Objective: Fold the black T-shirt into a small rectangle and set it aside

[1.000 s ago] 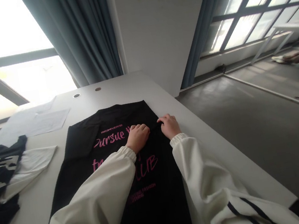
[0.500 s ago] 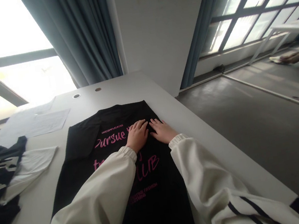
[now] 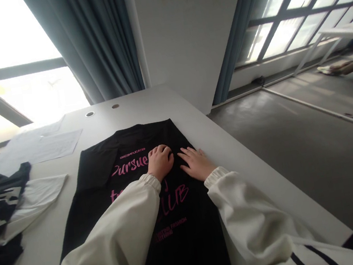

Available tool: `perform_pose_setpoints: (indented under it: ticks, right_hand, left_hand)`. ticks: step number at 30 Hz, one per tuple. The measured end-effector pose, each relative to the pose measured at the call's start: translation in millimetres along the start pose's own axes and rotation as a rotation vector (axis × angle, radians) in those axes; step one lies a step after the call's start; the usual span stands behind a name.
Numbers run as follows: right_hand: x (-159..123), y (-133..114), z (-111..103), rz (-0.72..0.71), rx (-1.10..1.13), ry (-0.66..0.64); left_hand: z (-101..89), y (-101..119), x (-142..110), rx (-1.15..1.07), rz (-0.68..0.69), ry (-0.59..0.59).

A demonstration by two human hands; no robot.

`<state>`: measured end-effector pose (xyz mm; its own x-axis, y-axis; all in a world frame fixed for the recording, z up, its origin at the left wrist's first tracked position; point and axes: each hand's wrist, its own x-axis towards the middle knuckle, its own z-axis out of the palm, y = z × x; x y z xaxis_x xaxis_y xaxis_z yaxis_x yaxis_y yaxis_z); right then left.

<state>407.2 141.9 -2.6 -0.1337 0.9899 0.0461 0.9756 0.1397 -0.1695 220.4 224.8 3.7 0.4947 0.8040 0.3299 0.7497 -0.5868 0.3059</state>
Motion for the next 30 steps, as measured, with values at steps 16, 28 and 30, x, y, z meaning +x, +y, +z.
perform_pose_setpoints:
  ticks: [16,28,30]
  right_hand:
    - [33,0,-7,-0.154,0.114,0.263]
    - [51,8,-4,0.015,0.424,0.358]
    - [51,9,-3,0.025,0.442,0.354]
  left_hand:
    - [-9.6,-11,7,0.070,-0.438,-0.029]
    - [-3.9,-17,4,-0.034,-0.241,0.019]
    - [-3.4,-17,4,-0.035,-0.223,0.018]
